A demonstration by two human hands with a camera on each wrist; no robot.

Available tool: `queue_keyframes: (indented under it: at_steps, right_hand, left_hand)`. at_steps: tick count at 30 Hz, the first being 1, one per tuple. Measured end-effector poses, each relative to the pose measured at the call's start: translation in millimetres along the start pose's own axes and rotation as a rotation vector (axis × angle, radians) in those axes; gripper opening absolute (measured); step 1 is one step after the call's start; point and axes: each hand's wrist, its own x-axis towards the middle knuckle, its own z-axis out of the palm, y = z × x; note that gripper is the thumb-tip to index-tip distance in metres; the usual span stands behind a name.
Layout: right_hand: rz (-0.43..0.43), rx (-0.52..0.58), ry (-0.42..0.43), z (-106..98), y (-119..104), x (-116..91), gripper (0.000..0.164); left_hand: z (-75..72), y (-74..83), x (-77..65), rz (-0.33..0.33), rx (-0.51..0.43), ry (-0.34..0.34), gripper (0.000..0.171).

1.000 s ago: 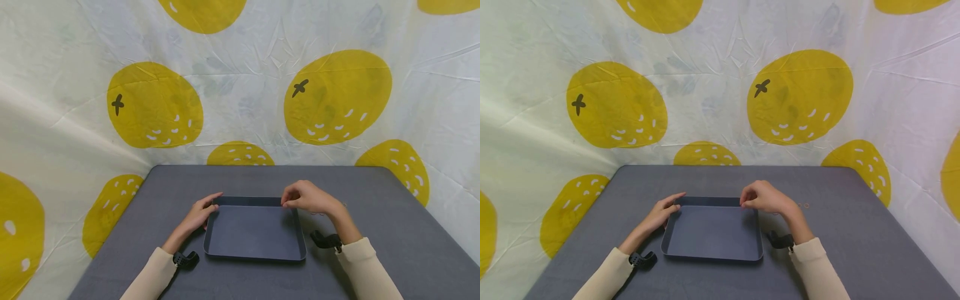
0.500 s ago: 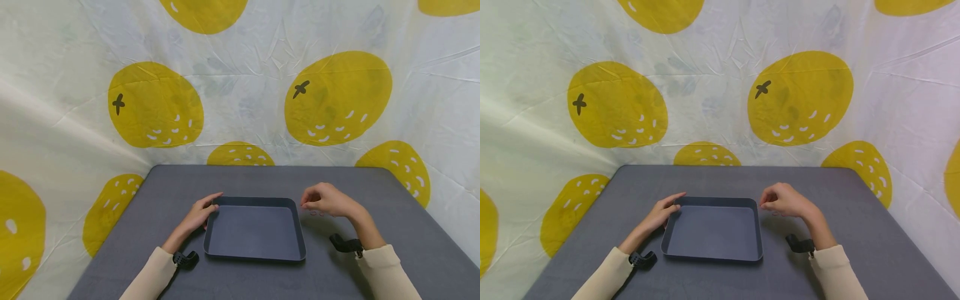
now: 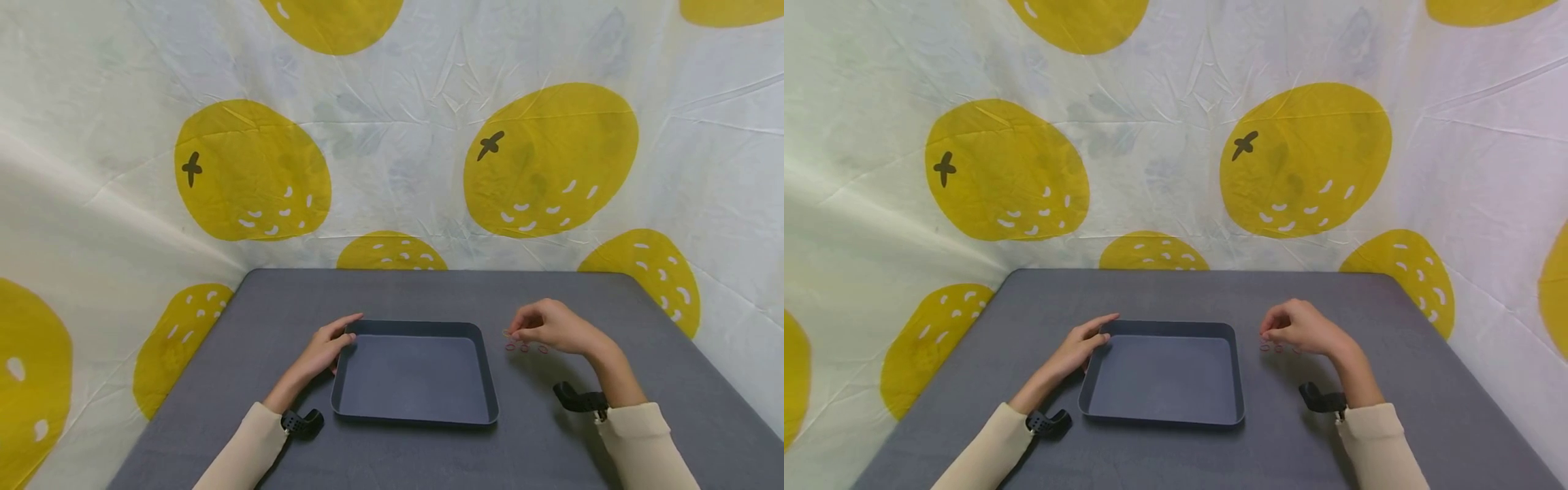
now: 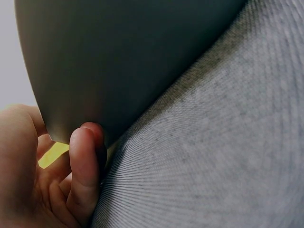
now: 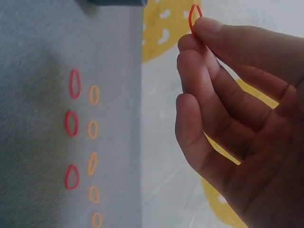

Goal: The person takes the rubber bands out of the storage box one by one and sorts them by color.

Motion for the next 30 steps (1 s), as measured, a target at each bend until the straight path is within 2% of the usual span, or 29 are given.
queue_keyframes:
  at_steps: [6,15,24,30]
  right_hand:
    - [0.011,0.037,-0.003,-3,14,-3,0.012]
    - [0.018,0.026,0.031,-13,33,-12,0.013]
    - [0.113,-0.081,0.076,-18,51,-24,0.007]
    - [0.185,-0.084,0.081,-18,71,-31,0.006]
  left_hand:
    - [0.3,0.4,0.4,0.002,0.001,-0.004,0.049]
    - [-1.6,2.1,-1.5,-0.015,-0.002,0.002,0.049]
    - [0.4,0.2,-1.7,-0.011,-0.005,0.005,0.050]
    - [1.8,-1.1,-0.9,-0.010,0.001,0.008,0.050]
